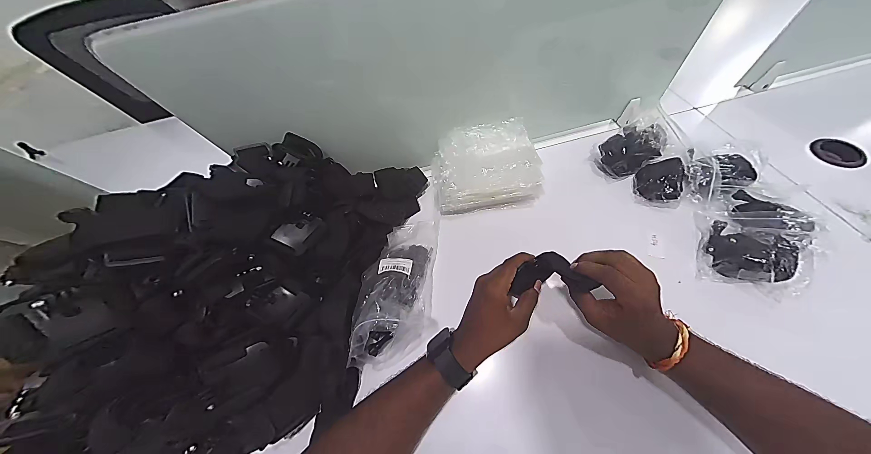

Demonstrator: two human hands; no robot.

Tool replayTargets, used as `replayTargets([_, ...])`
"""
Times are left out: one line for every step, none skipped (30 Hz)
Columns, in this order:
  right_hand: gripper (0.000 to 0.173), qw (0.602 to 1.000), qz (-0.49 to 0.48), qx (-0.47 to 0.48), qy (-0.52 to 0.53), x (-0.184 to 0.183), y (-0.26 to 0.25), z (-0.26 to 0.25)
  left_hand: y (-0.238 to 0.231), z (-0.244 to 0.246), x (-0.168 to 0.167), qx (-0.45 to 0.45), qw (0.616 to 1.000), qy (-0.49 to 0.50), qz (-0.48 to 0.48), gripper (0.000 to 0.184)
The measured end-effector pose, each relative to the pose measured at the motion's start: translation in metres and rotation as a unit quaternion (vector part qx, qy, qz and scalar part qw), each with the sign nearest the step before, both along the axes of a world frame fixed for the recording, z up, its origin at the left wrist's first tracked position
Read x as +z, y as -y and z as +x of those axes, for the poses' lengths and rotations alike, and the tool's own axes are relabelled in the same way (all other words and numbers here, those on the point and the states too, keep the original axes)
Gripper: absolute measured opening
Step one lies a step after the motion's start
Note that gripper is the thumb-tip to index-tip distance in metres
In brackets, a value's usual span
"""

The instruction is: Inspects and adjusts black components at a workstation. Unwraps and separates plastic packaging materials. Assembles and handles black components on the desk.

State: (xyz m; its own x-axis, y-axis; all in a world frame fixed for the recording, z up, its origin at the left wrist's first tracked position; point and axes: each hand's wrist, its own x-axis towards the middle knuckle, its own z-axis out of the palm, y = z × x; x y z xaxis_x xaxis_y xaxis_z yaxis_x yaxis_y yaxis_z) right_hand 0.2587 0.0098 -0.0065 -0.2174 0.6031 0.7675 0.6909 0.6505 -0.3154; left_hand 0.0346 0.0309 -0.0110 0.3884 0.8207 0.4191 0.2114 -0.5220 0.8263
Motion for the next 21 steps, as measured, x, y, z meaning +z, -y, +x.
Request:
replayTargets([0.013, 1.0, 0.003, 0.012, -0.003, 0.0, 0.0, 0.0, 0.001, 0.0, 0.0, 0.004, 1.0, 0.003, 0.004, 0.033])
replayTargets([0.014, 1.0, 0.003, 0.02, -0.007, -0.001, 0.0, -0.001, 0.001, 0.001, 0.0, 0.006, 1.0, 0.007, 0.007, 0.033])
replayTargets([0.015, 1.0, 0.001, 0.025, -0.009, 0.0, 0.0, -0.001, 0.002, 0.001, 0.0, 0.009, 1.0, 0.009, 0.009, 0.032])
replayTargets([0.016, 1.0, 0.001, 0.027, -0.007, 0.001, 0.001, -0.002, 0.002, 0.001, 0.001, 0.011, 1.0, 0.013, 0.01, 0.032])
replayTargets([0.016, 1.0, 0.003, 0.028, 0.0, 0.001, 0.001, -0.003, 0.001, 0.001, 0.0, 0.012, 1.0, 0.018, 0.007, 0.032])
replayTargets([0.016, 0.999, 0.005, 0.034, 0.009, 0.001, 0.0, -0.003, 0.0, 0.001, 0.0, 0.012, 1.0, 0.024, -0.001, 0.033])
replayTargets([0.016, 0.999, 0.003, 0.045, 0.02, 0.001, 0.0, -0.003, -0.002, 0.001, -0.001, 0.011, 0.999, 0.035, -0.012, 0.033])
replayTargets([0.016, 0.998, 0.0, 0.059, 0.033, 0.001, 0.0, -0.003, -0.003, 0.001, -0.002, 0.01, 0.998, 0.047, -0.027, 0.034])
replayTargets([0.016, 0.996, -0.006, 0.076, 0.045, 0.002, 0.0, -0.003, -0.004, 0.001, -0.002, 0.011, 0.997, 0.06, -0.042, 0.034])
replayTargets([0.015, 0.994, -0.019, 0.098, 0.054, 0.003, 0.0, -0.004, -0.005, 0.0, -0.003, 0.014, 0.996, 0.07, -0.056, 0.035])
replayTargets([0.016, 0.99, -0.034, 0.122, 0.062, 0.003, 0.0, -0.004, -0.006, 0.0, -0.003, 0.017, 0.994, 0.078, -0.071, 0.036])
replayTargets([0.017, 0.985, -0.054, 0.144, 0.071, 0.003, -0.001, -0.005, -0.007, 0.0, -0.003, 0.02, 0.992, 0.085, -0.087, 0.037])
replayTargets([0.018, 0.982, -0.079, 0.156, 0.077, 0.003, -0.002, -0.005, -0.008, -0.001, -0.002, 0.02, 0.99, 0.092, -0.107, 0.038])
replayTargets([0.02, 0.979, -0.1, 0.158, 0.078, 0.002, -0.003, -0.006, -0.009, -0.002, -0.001, 0.015, 0.986, 0.102, -0.129, 0.038])
replayTargets([0.022, 0.978, -0.115, 0.156, 0.08, 0.002, -0.003, -0.006, -0.01, -0.003, 0.002, 0.003, 0.981, 0.121, -0.153, 0.039])
replayTargets([0.024, 0.977, -0.122, 0.154, 0.081, 0.002, -0.003, -0.006, -0.01, -0.005, 0.005, -0.016, 0.974, 0.144, -0.173, 0.04])
replayTargets([0.025, 0.977, -0.124, 0.153, 0.079, 0.003, -0.003, -0.007, -0.011, -0.006, 0.006, -0.042, 0.967, 0.167, -0.189, 0.042])
replayTargets([0.026, 0.977, -0.125, 0.154, 0.077, 0.003, -0.002, -0.007, -0.011, -0.008, 0.007, -0.07, 0.962, 0.18, -0.195, 0.045])
replayTargets([0.026, 0.976, -0.128, 0.158, 0.079, 0.003, -0.002, -0.007, -0.01, -0.009, 0.007, -0.093, 0.959, 0.185, -0.195, 0.047])
replayTargets([0.025, 0.973, -0.131, 0.166, 0.088, 0.003, -0.002, -0.006, -0.011, -0.01, 0.006, -0.109, 0.957, 0.187, -0.193, 0.049])
replayTargets([0.025, 0.97, -0.134, 0.175, 0.103, 0.003, -0.003, -0.006, -0.011, -0.01, 0.006, -0.115, 0.957, 0.188, -0.191, 0.05])
